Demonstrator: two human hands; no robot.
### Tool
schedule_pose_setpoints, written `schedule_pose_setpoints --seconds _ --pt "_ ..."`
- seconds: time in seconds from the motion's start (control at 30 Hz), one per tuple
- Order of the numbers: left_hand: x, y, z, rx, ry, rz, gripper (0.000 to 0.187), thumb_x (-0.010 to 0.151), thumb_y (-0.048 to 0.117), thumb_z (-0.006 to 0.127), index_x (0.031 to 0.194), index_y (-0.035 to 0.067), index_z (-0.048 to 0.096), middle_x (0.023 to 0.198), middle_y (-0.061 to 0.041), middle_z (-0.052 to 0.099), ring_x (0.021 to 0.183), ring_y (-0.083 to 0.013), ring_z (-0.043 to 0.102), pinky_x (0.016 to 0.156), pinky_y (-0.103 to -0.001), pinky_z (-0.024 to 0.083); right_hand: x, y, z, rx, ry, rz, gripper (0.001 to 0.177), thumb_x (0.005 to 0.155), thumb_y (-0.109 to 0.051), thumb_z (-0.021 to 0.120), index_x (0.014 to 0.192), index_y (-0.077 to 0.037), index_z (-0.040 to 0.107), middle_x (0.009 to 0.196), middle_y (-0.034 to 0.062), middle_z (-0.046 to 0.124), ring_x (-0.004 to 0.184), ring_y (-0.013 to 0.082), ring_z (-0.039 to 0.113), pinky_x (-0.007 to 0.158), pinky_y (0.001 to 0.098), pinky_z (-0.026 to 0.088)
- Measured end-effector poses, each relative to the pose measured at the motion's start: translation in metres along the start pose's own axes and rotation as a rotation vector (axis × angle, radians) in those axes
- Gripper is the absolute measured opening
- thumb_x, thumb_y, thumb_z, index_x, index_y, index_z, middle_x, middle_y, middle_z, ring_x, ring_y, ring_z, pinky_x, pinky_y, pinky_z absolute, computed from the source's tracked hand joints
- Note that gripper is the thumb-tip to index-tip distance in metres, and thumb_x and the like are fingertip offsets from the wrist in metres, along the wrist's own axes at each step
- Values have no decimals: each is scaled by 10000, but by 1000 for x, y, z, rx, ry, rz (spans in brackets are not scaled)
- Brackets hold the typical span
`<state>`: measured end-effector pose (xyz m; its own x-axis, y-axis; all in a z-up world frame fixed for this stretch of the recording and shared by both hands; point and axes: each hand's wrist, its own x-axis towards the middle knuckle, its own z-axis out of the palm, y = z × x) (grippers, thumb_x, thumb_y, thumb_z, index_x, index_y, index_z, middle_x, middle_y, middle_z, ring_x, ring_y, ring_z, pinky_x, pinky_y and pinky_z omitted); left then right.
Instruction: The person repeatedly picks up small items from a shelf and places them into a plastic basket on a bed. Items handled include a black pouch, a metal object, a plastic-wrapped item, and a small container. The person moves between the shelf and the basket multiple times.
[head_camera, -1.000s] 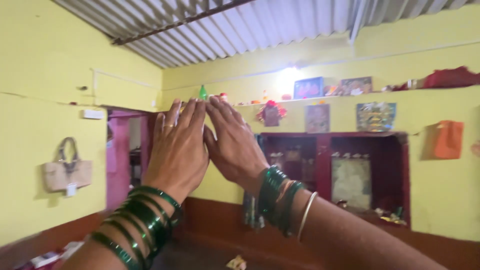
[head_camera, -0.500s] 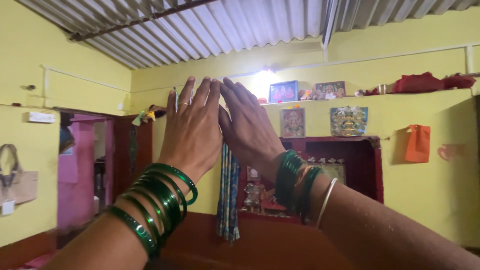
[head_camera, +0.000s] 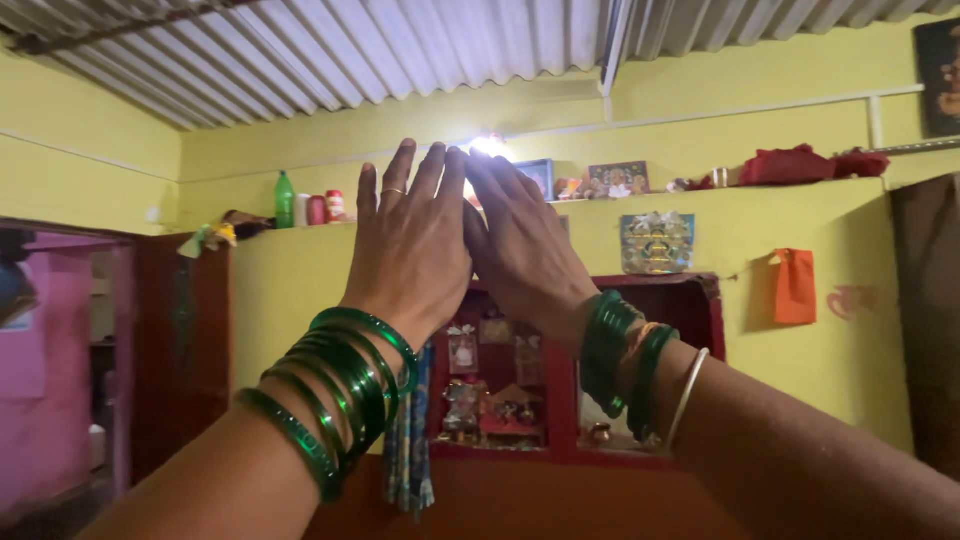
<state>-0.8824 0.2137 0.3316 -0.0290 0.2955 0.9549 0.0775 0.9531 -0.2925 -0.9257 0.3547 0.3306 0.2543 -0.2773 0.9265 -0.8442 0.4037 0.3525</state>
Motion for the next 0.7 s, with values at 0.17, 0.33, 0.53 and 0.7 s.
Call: schedule_pose_setpoints --seconds 0.17,0.33,0.53,0.7 --pt "11 23 79 -39 16 10 617 862 98 532 1459 -40 456 1534 -193 451 1468 -400 328 1179 -606 225 -28 72 5 -86 3 -59 468 1076 -197 481 1490 20 453 1533 263 500 1447 441 451 1242 502 341" --pt "27 70 173 -126 86 18 598 883 101 545 1458 -46 466 1513 -197 481 1466 -396 346 1182 -596 233 -61 160 -8 -164 -77 58 526 1038 -244 486 1497 11 459 1535 263 476 1447 442 415 1199 513 314" --pt "61 133 313 -199 144 36 627 867 94 556 1466 -66 457 1501 -220 495 1461 -396 356 1194 -568 226 -105 301 -23 -222 -123 95 562 1023 -267 510 1514 -1 443 1573 243 442 1466 450 378 1200 500 317" --pt "93 182 421 -154 146 55 696 827 124 581 1473 -87 431 1503 -253 474 1459 -408 349 1192 -573 214 -140 421 -32 -288 -126 60 580 1017 -261 516 1523 10 429 1578 238 442 1470 450 385 1212 492 321"
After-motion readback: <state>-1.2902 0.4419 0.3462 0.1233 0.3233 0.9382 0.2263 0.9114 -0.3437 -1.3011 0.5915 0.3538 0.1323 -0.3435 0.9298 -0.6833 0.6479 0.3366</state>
